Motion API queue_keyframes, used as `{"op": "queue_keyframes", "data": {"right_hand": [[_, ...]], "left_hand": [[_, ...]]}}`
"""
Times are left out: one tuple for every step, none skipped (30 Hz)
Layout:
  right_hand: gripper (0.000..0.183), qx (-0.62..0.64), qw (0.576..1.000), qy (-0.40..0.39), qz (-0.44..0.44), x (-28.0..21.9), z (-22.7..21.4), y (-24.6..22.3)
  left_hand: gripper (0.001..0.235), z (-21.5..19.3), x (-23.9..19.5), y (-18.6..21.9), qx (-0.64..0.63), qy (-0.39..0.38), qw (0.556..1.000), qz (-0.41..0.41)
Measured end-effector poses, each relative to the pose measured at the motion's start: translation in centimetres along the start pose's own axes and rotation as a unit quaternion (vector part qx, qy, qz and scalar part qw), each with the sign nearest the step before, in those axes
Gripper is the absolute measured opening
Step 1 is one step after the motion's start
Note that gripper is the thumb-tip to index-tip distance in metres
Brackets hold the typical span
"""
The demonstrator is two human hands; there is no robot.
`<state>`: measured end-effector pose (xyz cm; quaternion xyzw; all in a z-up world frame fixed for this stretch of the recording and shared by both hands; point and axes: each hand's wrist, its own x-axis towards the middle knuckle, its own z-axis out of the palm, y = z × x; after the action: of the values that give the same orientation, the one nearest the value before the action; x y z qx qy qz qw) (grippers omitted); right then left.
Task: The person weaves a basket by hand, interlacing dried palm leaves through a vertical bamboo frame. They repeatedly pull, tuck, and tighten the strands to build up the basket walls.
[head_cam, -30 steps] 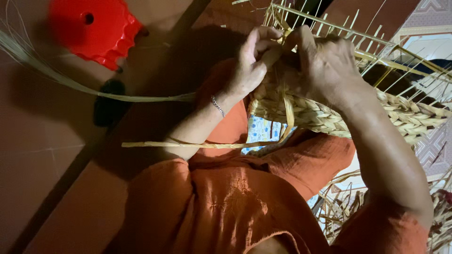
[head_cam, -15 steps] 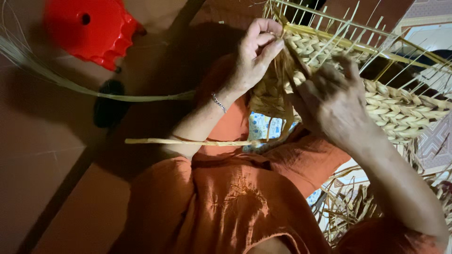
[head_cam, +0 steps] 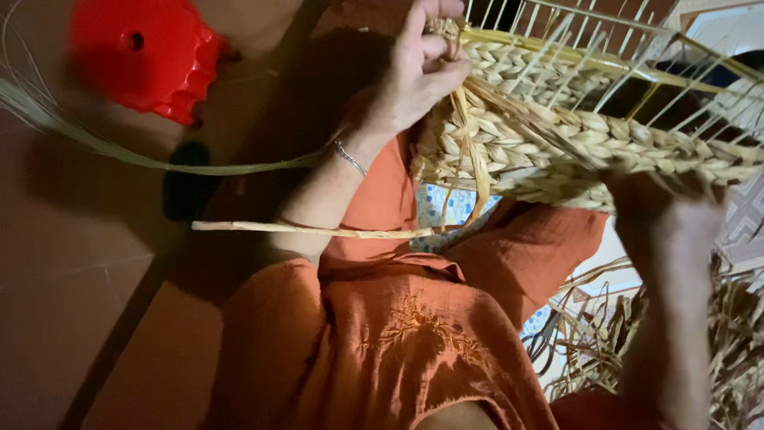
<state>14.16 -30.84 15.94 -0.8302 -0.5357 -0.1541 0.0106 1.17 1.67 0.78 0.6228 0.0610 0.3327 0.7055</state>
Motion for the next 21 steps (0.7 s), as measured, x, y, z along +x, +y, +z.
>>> {"op": "queue_keyframes", "data": {"right_hand": [[0.018, -0.002, 0.999, 0.036, -0.004, 0.1, 0.5, -0.6], [0.019, -0.005, 0.997, 0.076, -0.011, 0.5, 1.0, -1.2], [0.023, -0.007, 0.993, 0.116, -0.018, 1.0, 1.2, -2.0], [0.027, -0.009, 0.988, 0.150, -0.023, 1.2, 0.9, -2.8], [0.025, 0.063, 0.987, 0.145, -0.002, 1.5, 0.8, -4.0], [0.023, 0.134, 0.980, 0.143, 0.019, 1.8, 1.1, -5.6], [0.022, 0.206, 0.968, 0.140, 0.039, 2.1, 1.0, -6.7], [0.036, 0.291, 0.952, 0.094, 0.021, 2.3, 1.2, -7.9], [0.050, 0.373, 0.927, 0.048, 0.002, 2.7, 2.0, -9.5], [0.057, 0.376, 0.925, 0.046, -0.019, 3.5, 3.0, -10.8], [0.065, 0.378, 0.924, 0.045, -0.039, 4.2, 4.0, -11.8], [0.058, 0.382, 0.923, 0.033, -0.033, 4.8, 4.8, -12.4], [0.053, 0.386, 0.922, 0.022, -0.027, 5.2, 5.4, -12.9], [0.049, 0.389, 0.921, 0.013, -0.022, 5.5, 5.7, -13.3], [0.044, 0.412, 0.911, 0.017, -0.009, 5.7, 5.8, -13.3], [0.039, 0.434, 0.900, 0.022, 0.004, 5.9, 5.5, -13.1], [0.035, 0.456, 0.889, 0.026, 0.016, 6.1, 5.0, -12.8], [0.034, 0.512, 0.856, -0.031, 0.066, 6.3, 4.4, -12.5], [0.034, 0.562, 0.814, -0.089, 0.115, 6.6, 3.6, -11.8], [0.035, 0.608, 0.764, -0.145, 0.161, 6.8, 2.8, -11.2], [0.030, 0.554, 0.818, -0.119, 0.101, 7.2, 2.2, -10.4]], "left_hand": [[0.052, 0.1, 0.0, 0.3, 0.016, -0.020, 1.000, 0.004], [0.053, 0.2, 0.2, 0.8, 0.024, -0.006, 0.999, 0.020], [0.055, 0.3, 0.3, 1.3, 0.032, 0.009, 0.999, 0.036], [0.056, 0.7, 0.2, 1.8, 0.037, 0.022, 0.998, 0.046], [0.057, 0.8, -0.1, 2.4, 0.140, 0.033, 0.987, 0.074], [0.059, 0.8, -0.4, 3.1, 0.242, 0.043, 0.964, 0.103], [0.060, 0.8, -0.4, 3.7, 0.341, 0.052, 0.929, 0.133], [0.057, 0.9, -0.3, 4.1, 0.354, 0.034, 0.916, 0.184], [0.054, 0.9, 0.0, 4.3, 0.365, 0.014, 0.901, 0.234], [0.051, 0.8, 0.4, 4.4, 0.400, -0.009, 0.887, 0.232], [0.049, 0.8, 0.7, 4.4, 0.433, -0.032, 0.870, 0.232], [0.049, 0.7, 1.2, 4.2, 0.489, -0.058, 0.851, 0.179], [0.049, 0.7, 1.5, 3.9, 0.540, -0.087, 0.827, 0.127], [0.045, 0.8, 1.8, 3.7, 0.547, -0.084, 0.819, 0.152], [0.042, 1.0, 2.1, 3.5, 0.554, -0.080, 0.810, 0.176], [0.038, 1.1, 2.4, 3.3, 0.559, -0.076, 0.801, 0.200], [0.025, 1.1, 2.7, 3.2, 0.564, -0.101, 0.795, 0.198], [0.012, 1.1, 2.9, 3.2, 0.568, -0.127, 0.790, 0.192], [0.001, 1.0, 3.2, 3.2, 0.572, -0.153, 0.785, 0.186], [0.004, 0.9, 3.4, 3.3, 0.521, -0.168, 0.817, 0.181], [0.007, 0.6, 3.6, 3.5, 0.469, -0.183, 0.846, 0.176]]}}
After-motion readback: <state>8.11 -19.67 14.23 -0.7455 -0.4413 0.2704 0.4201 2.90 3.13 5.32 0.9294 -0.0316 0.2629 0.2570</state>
